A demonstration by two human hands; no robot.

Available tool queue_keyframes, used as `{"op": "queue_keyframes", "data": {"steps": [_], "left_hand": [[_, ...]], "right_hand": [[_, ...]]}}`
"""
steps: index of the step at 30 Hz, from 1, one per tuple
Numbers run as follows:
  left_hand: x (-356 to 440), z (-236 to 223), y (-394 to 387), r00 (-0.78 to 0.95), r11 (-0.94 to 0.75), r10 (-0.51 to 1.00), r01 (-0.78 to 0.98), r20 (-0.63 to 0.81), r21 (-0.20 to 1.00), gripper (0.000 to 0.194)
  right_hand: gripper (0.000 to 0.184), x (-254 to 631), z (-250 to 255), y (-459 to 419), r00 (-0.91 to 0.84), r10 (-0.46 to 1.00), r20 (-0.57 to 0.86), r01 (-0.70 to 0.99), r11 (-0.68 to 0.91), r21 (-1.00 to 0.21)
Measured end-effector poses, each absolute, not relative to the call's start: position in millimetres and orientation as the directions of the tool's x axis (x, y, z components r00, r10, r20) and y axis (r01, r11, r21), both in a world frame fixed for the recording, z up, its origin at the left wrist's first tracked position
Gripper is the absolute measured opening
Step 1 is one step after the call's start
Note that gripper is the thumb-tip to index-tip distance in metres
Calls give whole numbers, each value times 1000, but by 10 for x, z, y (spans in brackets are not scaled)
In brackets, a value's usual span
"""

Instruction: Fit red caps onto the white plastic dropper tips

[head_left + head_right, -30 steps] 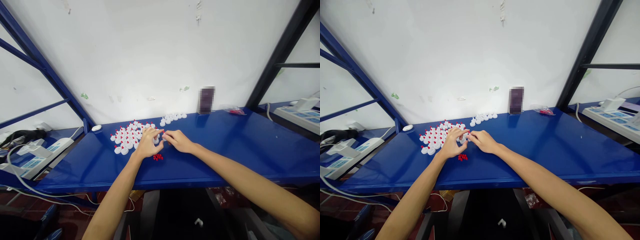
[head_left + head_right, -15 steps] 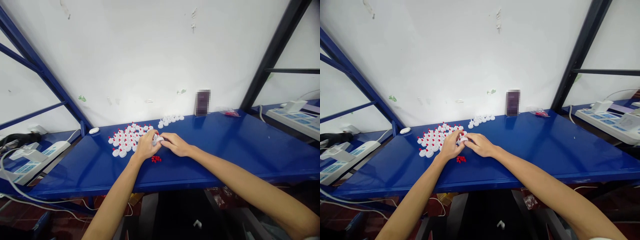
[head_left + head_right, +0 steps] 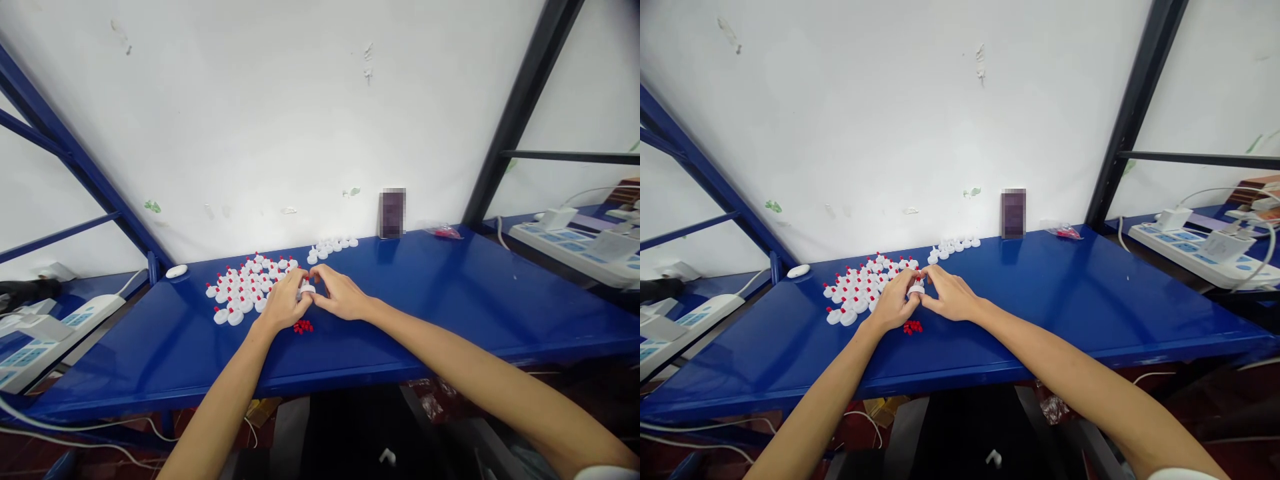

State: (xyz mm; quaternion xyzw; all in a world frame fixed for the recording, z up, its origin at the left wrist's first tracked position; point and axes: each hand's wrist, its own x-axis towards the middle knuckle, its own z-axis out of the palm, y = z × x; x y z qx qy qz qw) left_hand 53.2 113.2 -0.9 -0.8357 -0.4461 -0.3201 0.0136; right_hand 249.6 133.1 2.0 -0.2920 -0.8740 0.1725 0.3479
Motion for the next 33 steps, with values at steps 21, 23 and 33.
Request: {"op": "queue_keyframes", "data": {"steps": [21, 23, 33], "left_hand": [[527, -3, 1109, 484, -659, 720, 702, 498, 270, 9], [533, 4, 1103, 487, -659, 724, 699, 489, 279, 11], [547, 34, 1076, 474, -642, 739, 710, 478, 289, 28]], "right_hand": [[46, 2514, 0, 1365, -668, 555, 496, 318, 815, -484], [43, 2516, 10, 1356, -677, 552, 487, 322, 817, -479], [30, 2523, 35, 1371, -707, 503, 497, 310, 852, -422]]}}
